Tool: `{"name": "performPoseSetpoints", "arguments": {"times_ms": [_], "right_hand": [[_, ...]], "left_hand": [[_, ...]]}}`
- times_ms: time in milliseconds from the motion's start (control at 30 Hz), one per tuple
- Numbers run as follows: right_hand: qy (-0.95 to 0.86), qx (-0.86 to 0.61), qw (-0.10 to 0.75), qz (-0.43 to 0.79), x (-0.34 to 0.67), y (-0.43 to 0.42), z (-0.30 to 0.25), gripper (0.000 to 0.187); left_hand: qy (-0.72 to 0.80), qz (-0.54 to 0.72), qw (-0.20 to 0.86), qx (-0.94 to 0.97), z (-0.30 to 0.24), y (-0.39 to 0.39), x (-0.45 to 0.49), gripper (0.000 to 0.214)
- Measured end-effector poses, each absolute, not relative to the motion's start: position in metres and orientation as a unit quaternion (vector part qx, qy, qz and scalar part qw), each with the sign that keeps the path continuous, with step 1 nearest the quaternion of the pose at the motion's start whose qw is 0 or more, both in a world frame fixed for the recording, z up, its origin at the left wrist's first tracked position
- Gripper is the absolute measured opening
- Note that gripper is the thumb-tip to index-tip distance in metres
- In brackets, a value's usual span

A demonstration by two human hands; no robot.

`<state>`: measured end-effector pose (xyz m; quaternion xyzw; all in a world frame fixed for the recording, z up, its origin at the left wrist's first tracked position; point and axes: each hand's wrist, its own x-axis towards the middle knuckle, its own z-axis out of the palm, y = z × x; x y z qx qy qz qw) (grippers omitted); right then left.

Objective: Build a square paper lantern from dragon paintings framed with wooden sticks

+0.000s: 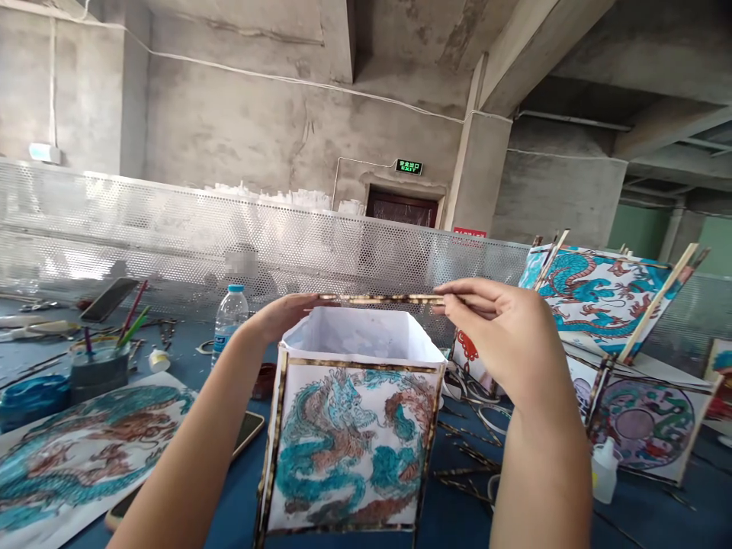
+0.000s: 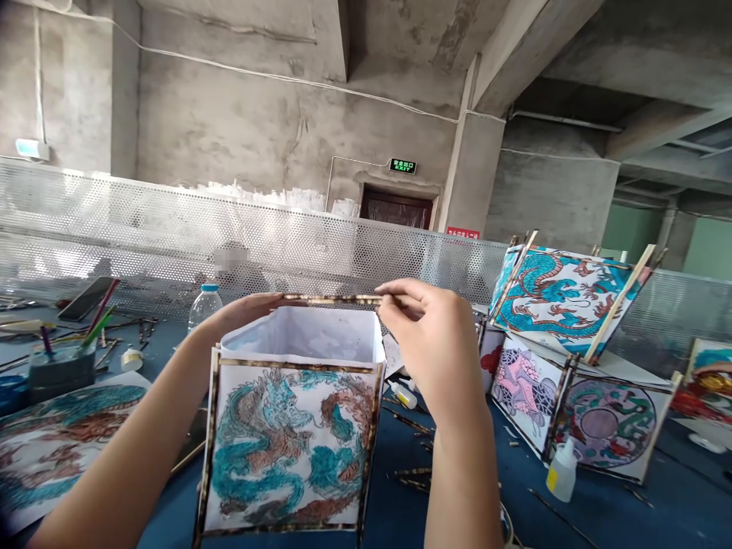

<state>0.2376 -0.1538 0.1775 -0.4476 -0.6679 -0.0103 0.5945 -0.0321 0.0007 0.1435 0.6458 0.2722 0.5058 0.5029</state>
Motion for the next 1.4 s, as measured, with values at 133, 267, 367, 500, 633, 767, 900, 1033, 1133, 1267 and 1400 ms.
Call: {"name": "performPoseSetpoints", "arguments": {"times_ms": [133, 267, 367, 500, 633, 767, 900, 1033, 1133, 1267, 1400], "right_hand": [[-0.625, -0.38, 0.681, -0.019, 0.24, -0.147, 0.179, 0.018], [-0.608, -0.294, 0.737, 0.016, 0.236, -0.138, 0.178, 0.018], [-0.616, -0.24, 0.745, 0.083, 0.229, -0.132, 0.176, 0.016], [-0.636, -0.187, 0.731, 0.165, 0.219, -0.128, 0.174, 0.014], [-0.649, -0.172, 0.715, 0.195, 0.215, -0.128, 0.173, 0.013], [-0.682, -0.209, 0.674, 0.195, 0.221, -0.131, 0.175, 0.013], [-0.739, -0.251, 0.592, 0.201, 0.234, -0.14, 0.178, 0.02], [-0.788, -0.295, 0.509, 0.182, 0.242, -0.146, 0.181, 0.022], [-0.793, -0.313, 0.498, 0.159, 0.242, -0.143, 0.18, 0.022], [-0.802, -0.337, 0.473, 0.143, 0.238, -0.135, 0.178, 0.018], [-0.807, -0.34, 0.463, 0.137, 0.237, -0.133, 0.177, 0.014]], "left_hand": [[0.306, 0.495, 0.45, 0.678, 0.165, -0.003, -0.056, 0.035], [0.311, 0.576, 0.345, 0.673, 0.185, -0.038, -0.064, 0.026], [0.277, 0.539, 0.342, 0.718, 0.194, -0.077, -0.05, 0.028], [0.162, 0.528, 0.469, 0.69, 0.197, -0.113, -0.009, 0.032], [0.061, 0.561, 0.564, 0.603, 0.195, -0.123, 0.026, 0.03], [0.038, 0.63, 0.541, 0.556, 0.192, -0.124, 0.04, 0.03], [0.051, 0.645, 0.499, 0.577, 0.192, -0.125, 0.04, 0.021], [0.084, 0.632, 0.474, 0.607, 0.193, -0.125, 0.037, 0.015], [0.108, 0.624, 0.462, 0.621, 0.192, -0.125, 0.037, 0.014], [0.116, 0.617, 0.44, 0.642, 0.19, -0.124, 0.039, 0.014], [0.119, 0.607, 0.425, 0.661, 0.19, -0.124, 0.039, 0.018]]}}
